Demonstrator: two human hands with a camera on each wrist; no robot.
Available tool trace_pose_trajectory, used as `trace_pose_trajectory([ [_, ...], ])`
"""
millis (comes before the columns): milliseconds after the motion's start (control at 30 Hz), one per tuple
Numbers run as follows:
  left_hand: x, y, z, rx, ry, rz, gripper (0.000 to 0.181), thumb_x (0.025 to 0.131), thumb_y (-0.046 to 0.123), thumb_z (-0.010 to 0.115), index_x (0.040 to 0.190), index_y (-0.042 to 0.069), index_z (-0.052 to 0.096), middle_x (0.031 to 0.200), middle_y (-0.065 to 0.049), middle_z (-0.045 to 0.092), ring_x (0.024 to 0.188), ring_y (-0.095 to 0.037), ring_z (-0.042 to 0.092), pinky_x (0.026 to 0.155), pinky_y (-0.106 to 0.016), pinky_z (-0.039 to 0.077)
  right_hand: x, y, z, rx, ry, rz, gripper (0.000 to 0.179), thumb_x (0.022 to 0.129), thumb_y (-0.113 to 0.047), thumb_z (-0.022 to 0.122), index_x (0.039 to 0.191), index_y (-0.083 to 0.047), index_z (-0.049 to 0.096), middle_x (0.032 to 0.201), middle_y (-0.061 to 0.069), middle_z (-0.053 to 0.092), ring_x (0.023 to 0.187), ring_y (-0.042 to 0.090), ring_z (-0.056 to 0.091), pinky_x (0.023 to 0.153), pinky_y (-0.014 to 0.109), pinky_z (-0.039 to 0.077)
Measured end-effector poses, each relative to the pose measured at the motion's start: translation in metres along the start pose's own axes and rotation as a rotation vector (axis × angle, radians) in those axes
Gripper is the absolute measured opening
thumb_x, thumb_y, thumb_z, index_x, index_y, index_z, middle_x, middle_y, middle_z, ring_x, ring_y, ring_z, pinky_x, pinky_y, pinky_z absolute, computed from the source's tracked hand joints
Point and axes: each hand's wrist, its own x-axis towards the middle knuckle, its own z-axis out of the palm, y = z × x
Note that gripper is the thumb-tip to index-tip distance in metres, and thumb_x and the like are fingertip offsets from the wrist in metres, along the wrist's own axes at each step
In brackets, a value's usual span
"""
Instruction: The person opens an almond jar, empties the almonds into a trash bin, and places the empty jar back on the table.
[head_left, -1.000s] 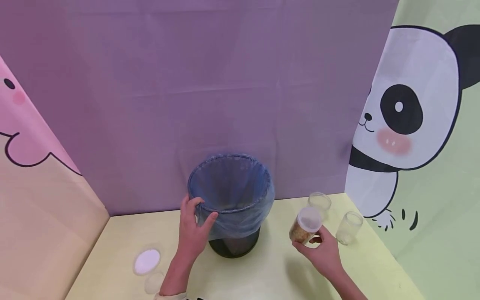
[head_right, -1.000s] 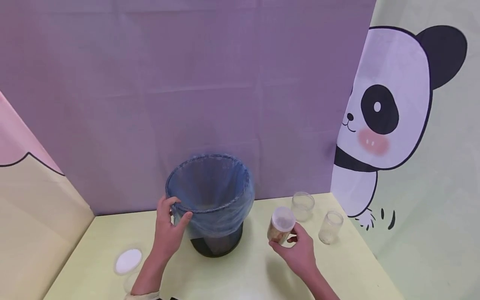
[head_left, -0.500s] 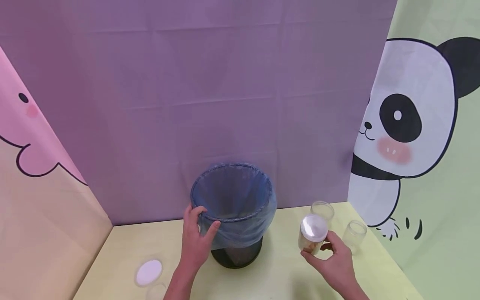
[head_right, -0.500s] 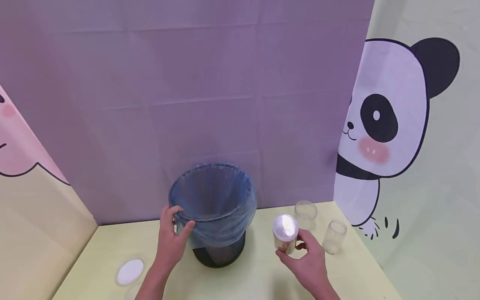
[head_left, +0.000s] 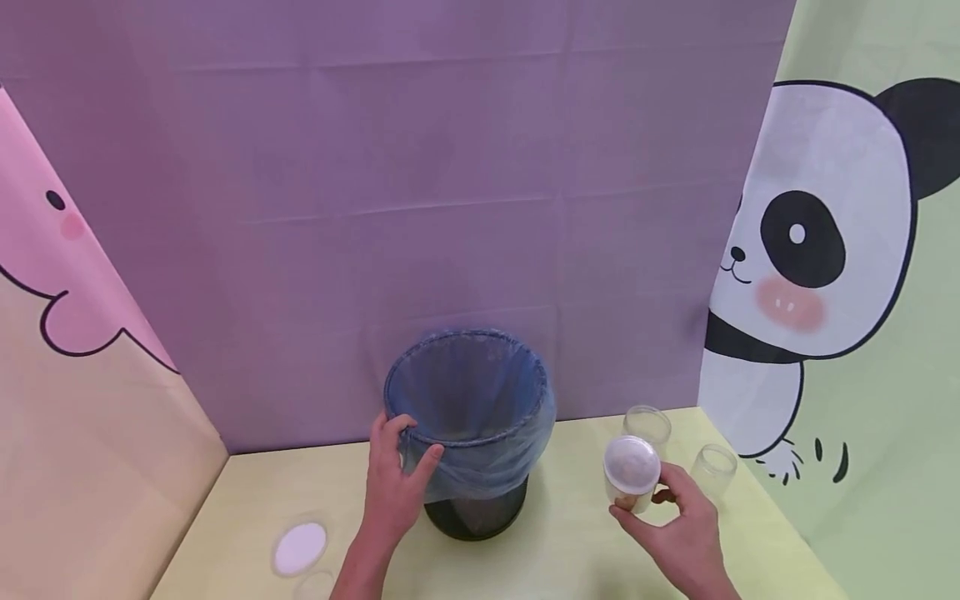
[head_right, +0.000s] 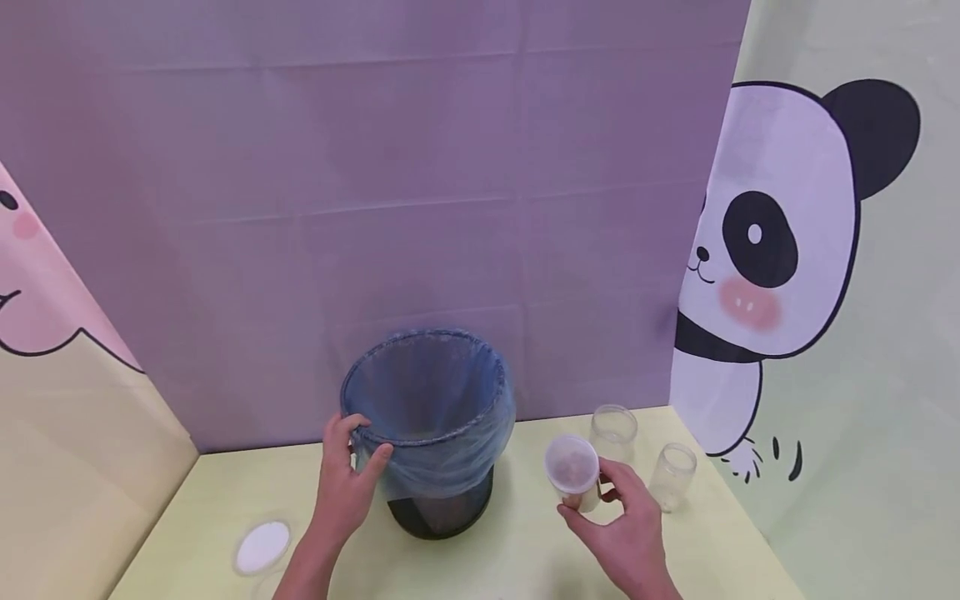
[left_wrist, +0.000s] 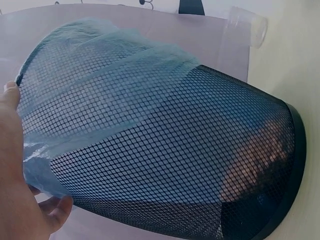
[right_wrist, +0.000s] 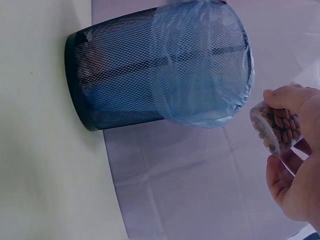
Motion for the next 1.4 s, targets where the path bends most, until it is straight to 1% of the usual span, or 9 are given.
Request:
trace_pose_trajectory([
  [300,-0.001,0.002,-0.001,-0.015,-0.003,-0.011,0.04,0.089,0.025,0.072,0.12,0.016,0.047,0.153,-0.015,0.023,0.137,-0.037,0.027,0.1,-0.063,0.032,0.013,-0.013,-0.004,0.006,0.054,-0.017,0.065,0.045,0.012,0.091,0.103,-0.004,0.067,0.096,-0.007,0.063,0.082,0.0,0.054,0.068,0.013,0.043],
  [533,0.002,0.008,-0.008,0.008,-0.065,-0.067,0.046,0.09,0.034,0.07,0.126,0.015,0.048,0.154,-0.015,0.02,0.14,-0.039,0.024,0.103,-0.065,0.028,0.023,-0.017,-0.012,-0.037,0.051,0.035,0.065,0.048,0.006,0.094,0.106,-0.009,0.068,0.097,-0.012,0.061,0.08,0.004,0.054,0.069,0.011,0.042],
  [733,0.002,0.012,-0.013,0.037,-0.128,-0.076,0.056,0.092,0.037,0.067,0.14,0.021,0.043,0.158,-0.013,0.015,0.143,-0.039,0.018,0.103,-0.066,0.026,0.033,-0.022,-0.016,-0.038,0.068,-0.017,0.066,0.045,0.011,0.092,0.104,-0.004,0.068,0.097,-0.01,0.062,0.083,0.0,0.053,0.069,0.012,0.041],
  [800,0.0,0.013,-0.014,0.058,-0.113,-0.052,0.059,0.092,0.032,0.068,0.144,0.021,0.041,0.158,-0.014,0.013,0.143,-0.039,0.015,0.103,-0.067,0.025,0.037,-0.025,-0.018,-0.029,0.065,-0.048,0.065,0.046,0.01,0.092,0.105,-0.005,0.068,0.098,-0.009,0.063,0.084,0.0,0.054,0.07,0.012,0.042],
  [900,-0.004,0.018,-0.016,0.094,-0.037,0.009,0.059,0.09,0.02,0.071,0.143,0.018,0.044,0.158,-0.016,0.014,0.143,-0.04,0.015,0.102,-0.068,0.024,0.044,-0.029,-0.02,-0.03,0.038,-0.091,0.065,0.049,0.005,0.093,0.108,-0.007,0.068,0.1,-0.007,0.064,0.087,0.001,0.054,0.071,0.014,0.042],
  [1000,-0.007,0.025,-0.02,0.129,0.058,0.087,0.054,0.086,0.01,0.072,0.136,0.013,0.053,0.154,-0.02,0.023,0.139,-0.043,0.023,0.099,-0.068,0.024,0.05,-0.032,-0.02,-0.043,0.01,-0.143,0.065,0.052,0.001,0.094,0.111,-0.008,0.068,0.102,-0.004,0.065,0.089,0.003,0.055,0.072,0.015,0.043],
  [1100,-0.008,0.034,-0.025,0.161,0.114,0.186,0.046,0.082,0.005,0.073,0.126,0.008,0.06,0.147,-0.022,0.035,0.133,-0.044,0.031,0.096,-0.068,0.024,0.055,-0.034,-0.019,-0.057,-0.004,-0.182,0.064,0.053,-0.002,0.094,0.112,-0.01,0.069,0.102,-0.004,0.065,0.09,0.005,0.055,0.073,0.015,0.043],
  [1267,-0.006,0.06,-0.037,0.19,0.091,0.34,0.035,0.08,0.003,0.072,0.114,0.01,0.066,0.135,-0.015,0.051,0.13,-0.045,0.037,0.097,-0.069,0.024,0.063,-0.043,-0.015,-0.069,-0.017,-0.227,0.061,0.056,-0.009,0.093,0.112,-0.011,0.069,0.104,-0.004,0.064,0.091,0.008,0.055,0.076,0.016,0.044],
  [1400,-0.005,0.083,-0.046,0.205,0.033,0.416,0.033,0.081,0.005,0.073,0.112,0.014,0.067,0.128,-0.008,0.057,0.13,-0.038,0.041,0.098,-0.064,0.028,0.068,-0.051,-0.011,-0.073,-0.034,-0.267,0.06,0.058,-0.01,0.091,0.114,-0.009,0.068,0.108,-0.001,0.063,0.094,0.011,0.056,0.077,0.017,0.045],
])
